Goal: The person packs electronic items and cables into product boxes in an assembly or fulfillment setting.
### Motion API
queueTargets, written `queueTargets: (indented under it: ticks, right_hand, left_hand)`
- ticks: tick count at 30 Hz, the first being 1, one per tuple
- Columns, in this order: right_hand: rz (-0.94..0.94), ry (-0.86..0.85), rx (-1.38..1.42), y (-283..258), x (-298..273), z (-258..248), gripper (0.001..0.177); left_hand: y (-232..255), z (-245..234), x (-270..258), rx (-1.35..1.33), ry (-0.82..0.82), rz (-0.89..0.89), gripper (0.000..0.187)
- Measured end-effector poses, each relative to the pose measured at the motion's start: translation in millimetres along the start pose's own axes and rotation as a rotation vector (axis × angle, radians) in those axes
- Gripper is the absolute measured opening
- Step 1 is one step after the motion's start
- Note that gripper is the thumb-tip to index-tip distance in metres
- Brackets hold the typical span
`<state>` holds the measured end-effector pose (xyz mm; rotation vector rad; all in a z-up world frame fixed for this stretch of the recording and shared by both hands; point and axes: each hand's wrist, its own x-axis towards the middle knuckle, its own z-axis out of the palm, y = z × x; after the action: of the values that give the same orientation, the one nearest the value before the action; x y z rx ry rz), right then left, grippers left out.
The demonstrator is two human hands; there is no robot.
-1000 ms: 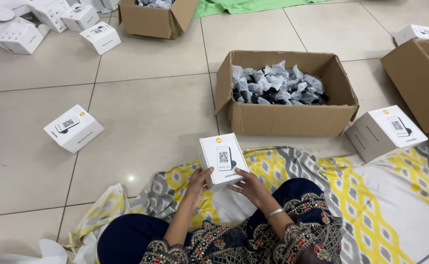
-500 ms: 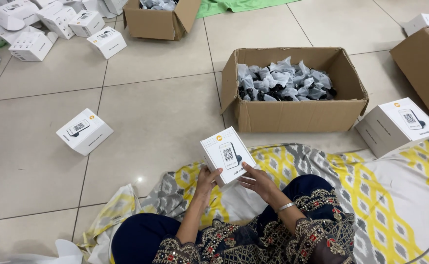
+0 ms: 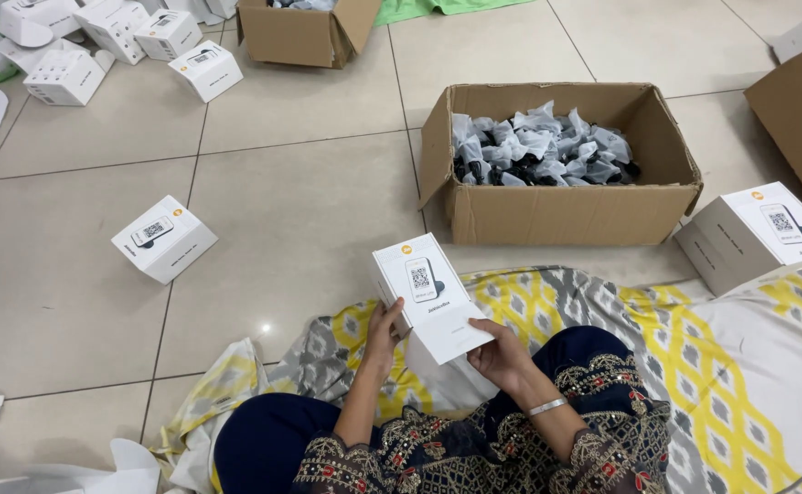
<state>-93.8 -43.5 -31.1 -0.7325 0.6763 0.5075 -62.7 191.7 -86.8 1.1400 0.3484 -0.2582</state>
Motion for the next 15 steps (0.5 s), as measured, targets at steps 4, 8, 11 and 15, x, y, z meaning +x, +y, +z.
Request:
queueTargets:
  ticks: [4, 8, 11, 15]
  right_hand:
    - [-0.085, -0.082, -0.059, -1.9, -11.7, 9.0, 0.016]
    - [-0.13, -0.063, -0.026, -24.3, -44.3, 35.1, 0.02]
    - [-0.198, -0.106, -0.077, -37.2, -48.6, 42.2, 0.023]
    - [-0.269, -0.163, -0.144, -57.8, -57.9, 61.5, 0.023]
  left_hand:
    - [-11.4, -12.9, 10.7, -0.055, -0.004, -0.021, 0.091]
    - [-28.6, -15.1, 21.4, 0.013, -0.001, -0.058, 0.086]
    - [-35.4, -11.3, 24.8, 0.049, -0.031, -0.114, 0.08]
    - [-21.1, 0.0, 7.1, 0.02, -0.103, -0.161, 0.071]
